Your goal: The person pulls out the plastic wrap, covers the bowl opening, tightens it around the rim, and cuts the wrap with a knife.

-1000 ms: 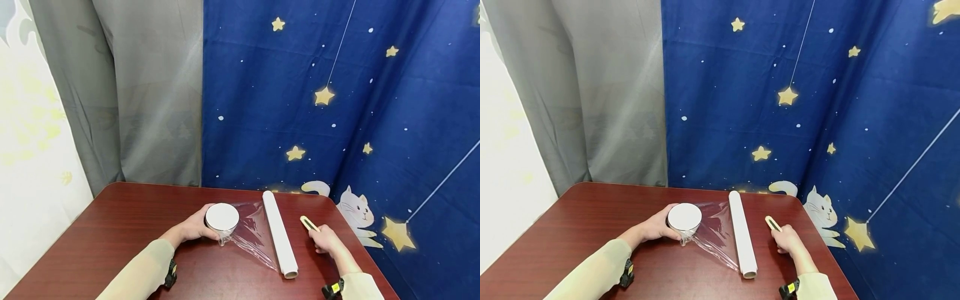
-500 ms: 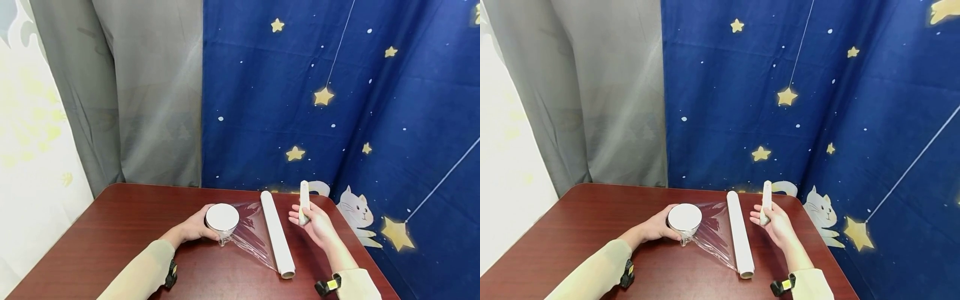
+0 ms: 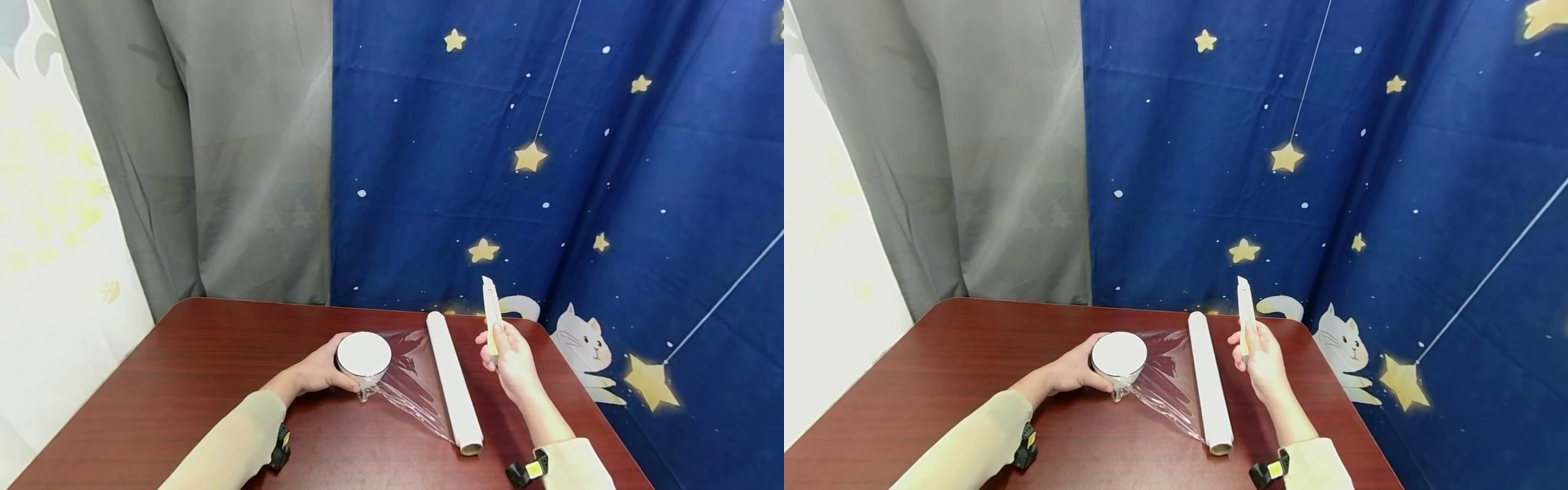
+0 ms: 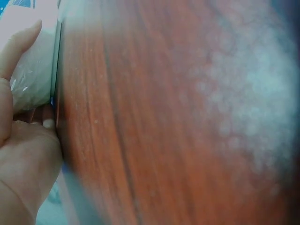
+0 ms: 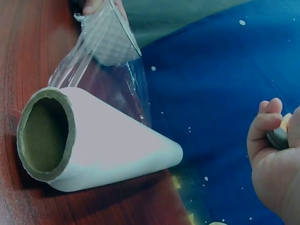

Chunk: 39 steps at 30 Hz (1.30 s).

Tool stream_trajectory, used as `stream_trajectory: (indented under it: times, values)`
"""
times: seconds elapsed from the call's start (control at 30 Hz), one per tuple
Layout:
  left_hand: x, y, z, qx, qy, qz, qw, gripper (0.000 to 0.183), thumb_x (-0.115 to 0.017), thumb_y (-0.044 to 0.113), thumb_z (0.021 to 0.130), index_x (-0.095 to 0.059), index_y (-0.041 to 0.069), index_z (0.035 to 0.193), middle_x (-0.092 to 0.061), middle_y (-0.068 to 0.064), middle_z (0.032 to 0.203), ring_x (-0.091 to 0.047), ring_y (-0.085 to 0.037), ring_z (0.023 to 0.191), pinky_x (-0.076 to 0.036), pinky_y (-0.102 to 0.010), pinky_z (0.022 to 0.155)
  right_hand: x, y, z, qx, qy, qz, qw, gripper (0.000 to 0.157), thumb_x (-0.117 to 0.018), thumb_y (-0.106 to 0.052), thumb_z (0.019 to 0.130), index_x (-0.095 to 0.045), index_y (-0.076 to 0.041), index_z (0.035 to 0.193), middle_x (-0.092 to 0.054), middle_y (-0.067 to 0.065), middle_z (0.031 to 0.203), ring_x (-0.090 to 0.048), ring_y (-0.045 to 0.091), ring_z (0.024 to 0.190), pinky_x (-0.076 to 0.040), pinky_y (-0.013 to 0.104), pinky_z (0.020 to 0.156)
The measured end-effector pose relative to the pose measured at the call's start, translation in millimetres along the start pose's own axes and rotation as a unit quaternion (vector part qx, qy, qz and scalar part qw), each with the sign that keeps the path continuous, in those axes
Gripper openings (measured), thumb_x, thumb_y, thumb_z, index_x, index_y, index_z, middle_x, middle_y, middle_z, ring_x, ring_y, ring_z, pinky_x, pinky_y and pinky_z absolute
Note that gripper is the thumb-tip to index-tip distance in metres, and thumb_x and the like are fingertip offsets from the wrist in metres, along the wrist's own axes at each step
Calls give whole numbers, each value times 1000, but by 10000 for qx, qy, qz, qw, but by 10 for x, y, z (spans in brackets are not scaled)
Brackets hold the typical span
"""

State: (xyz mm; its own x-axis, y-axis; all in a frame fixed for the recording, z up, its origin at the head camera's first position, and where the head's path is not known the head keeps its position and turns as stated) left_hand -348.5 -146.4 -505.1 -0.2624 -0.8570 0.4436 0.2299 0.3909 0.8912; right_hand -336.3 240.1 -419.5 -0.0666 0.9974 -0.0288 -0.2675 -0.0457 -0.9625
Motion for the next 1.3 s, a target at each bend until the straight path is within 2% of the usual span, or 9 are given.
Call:
stream_trajectory:
  times: [0.07,0.13,0.2,0.4,0.5,0.7,0.97,1.13,1.3]
  values:
    - [0,-3,4,-11,1,18,10000,114,-105,14,66,-42,9,161,-63,-14,150,-58,-28,134,-41,-49,120,0,-4,-5,-103,130,68,9998,35,-41,-31,120,-48,2,131,-77,-4,94,-67,8,63,-58,20,61]
    - [1,-4,6,-9,2,13,10000,114,-105,14,66,-42,9,161,-63,-14,150,-57,-28,134,-40,-49,120,-15,-14,-11,-207,134,200,9995,37,-44,-31,120,-44,4,134,-80,-5,107,-77,9,78,-65,25,72]
    - [2,-6,6,2,6,21,10000,114,-105,14,66,-42,9,161,-63,-14,150,-57,-28,135,-40,-49,120,-31,-24,-15,-288,78,228,9993,35,-43,-30,120,-43,3,134,-79,-7,114,-78,9,87,-65,26,79]
    - [3,-5,5,44,12,51,10000,115,-105,14,66,-41,9,161,-62,-14,151,-57,-28,135,-40,-49,120,-38,-36,-19,-183,65,116,9997,27,-36,-26,121,-47,-6,134,-57,-3,90,-55,9,72,-52,21,64]
    - [-1,-5,7,26,9,1,10000,115,-105,13,66,-41,9,161,-62,-14,151,-57,-28,135,-39,-49,121,-33,-28,-14,-60,138,147,9998,27,-35,-30,121,-48,-10,135,-53,-3,87,-51,8,69,-49,20,62]
    - [-7,-17,15,-7,1,-45,10000,114,-105,12,66,-42,9,161,-62,-15,151,-57,-29,136,-39,-49,121,-22,-32,-13,-67,489,59,9988,32,-36,-37,120,-50,-9,125,-51,-4,79,-48,7,61,-45,19,55]
    - [3,-17,8,63,3,41,10000,114,-105,15,66,-41,10,161,-62,-14,152,-56,-30,137,-39,-51,121,3,-28,-23,-388,982,-131,9943,41,-39,-46,119,-53,-8,117,-50,-6,71,-46,6,53,-39,18,47]
    - [6,-13,6,96,6,58,9999,115,-105,15,66,-41,11,161,-61,-14,152,-56,-30,137,-39,-52,121,32,-29,-26,-520,1186,-276,9912,51,-42,-54,116,-53,-5,119,-50,-7,67,-46,6,51,-41,19,46]
    - [2,-9,3,76,-41,-48,10000,115,-105,14,67,-39,10,162,-59,-15,154,-55,-31,139,-38,-52,122,42,-30,-38,-579,1309,-124,9896,48,-43,-55,115,-57,-8,118,-55,-7,69,-50,7,53,-46,20,48]
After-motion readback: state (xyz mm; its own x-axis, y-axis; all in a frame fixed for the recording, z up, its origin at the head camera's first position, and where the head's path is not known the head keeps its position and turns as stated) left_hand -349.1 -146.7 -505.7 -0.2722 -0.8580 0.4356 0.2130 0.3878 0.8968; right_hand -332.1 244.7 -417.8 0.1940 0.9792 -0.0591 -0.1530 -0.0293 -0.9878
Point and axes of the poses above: each hand's wrist, its own z-axis towards the middle knuckle, its own x-axis out of the back of the hand, y = z × x, the point moved 5 cm from there along z, towards the middle knuckle
